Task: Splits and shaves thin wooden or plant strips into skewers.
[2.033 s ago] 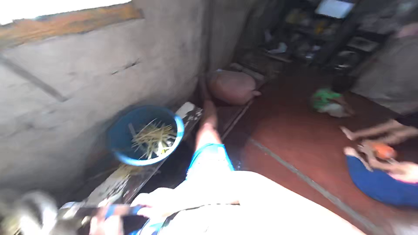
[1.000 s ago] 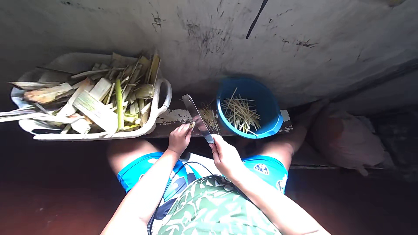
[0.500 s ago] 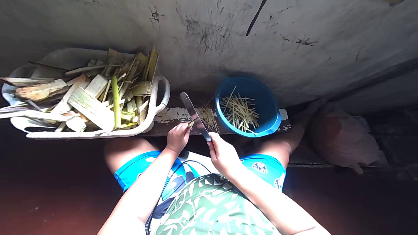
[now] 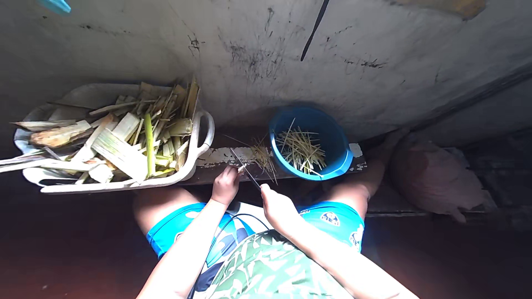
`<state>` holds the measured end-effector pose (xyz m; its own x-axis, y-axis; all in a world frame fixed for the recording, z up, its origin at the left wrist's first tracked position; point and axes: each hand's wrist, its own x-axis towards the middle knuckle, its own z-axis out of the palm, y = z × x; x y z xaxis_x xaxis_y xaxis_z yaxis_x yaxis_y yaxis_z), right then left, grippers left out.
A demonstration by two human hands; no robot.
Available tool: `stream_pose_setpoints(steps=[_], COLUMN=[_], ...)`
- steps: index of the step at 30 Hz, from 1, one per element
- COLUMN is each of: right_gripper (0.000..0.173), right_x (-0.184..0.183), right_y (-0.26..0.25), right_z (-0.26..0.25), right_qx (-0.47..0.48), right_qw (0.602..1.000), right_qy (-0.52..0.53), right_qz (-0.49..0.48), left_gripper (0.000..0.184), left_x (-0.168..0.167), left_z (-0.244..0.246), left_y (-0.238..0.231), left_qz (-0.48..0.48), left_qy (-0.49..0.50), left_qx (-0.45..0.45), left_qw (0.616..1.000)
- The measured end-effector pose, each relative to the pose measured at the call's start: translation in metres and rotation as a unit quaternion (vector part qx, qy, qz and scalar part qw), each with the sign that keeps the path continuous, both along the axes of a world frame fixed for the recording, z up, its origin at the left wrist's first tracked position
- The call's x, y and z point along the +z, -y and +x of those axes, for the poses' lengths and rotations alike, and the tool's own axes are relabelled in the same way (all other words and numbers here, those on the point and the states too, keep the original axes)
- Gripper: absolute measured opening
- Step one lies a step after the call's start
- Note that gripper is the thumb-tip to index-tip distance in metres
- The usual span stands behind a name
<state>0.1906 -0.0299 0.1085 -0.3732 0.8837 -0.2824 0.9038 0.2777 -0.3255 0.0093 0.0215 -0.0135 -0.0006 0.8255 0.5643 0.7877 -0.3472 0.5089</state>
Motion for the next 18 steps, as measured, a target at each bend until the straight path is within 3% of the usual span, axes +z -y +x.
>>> stream_pose_setpoints(steps=[13,15,18], right_gripper=[0.030,0.030,0.032], right_x=[-0.019,-0.018,-0.017], right_y=[-0.012,-0.013,-0.017], right_z=[-0.002,-0.001,0.002], right_qx=[0.008,0.003,-0.002], right_qw=[0.998,0.998,0.997], right_qy=[0.008,0.004,-0.003], right_qz=[-0.055,-0.060,-0.072], left_gripper=[0.021,0.031,0.061], left_x=[-0.001,-0.002,0.002], left_z=[0.000,-0.001,0.003], left_y=[-0.001,-0.002,-0.009], left_qz=[-0.022,-0.003,0.044], left_qy=[0.033,0.039,0.042], left_qx=[0.016,0.016,0.037], left_qw=[0.999,0.999,0.997])
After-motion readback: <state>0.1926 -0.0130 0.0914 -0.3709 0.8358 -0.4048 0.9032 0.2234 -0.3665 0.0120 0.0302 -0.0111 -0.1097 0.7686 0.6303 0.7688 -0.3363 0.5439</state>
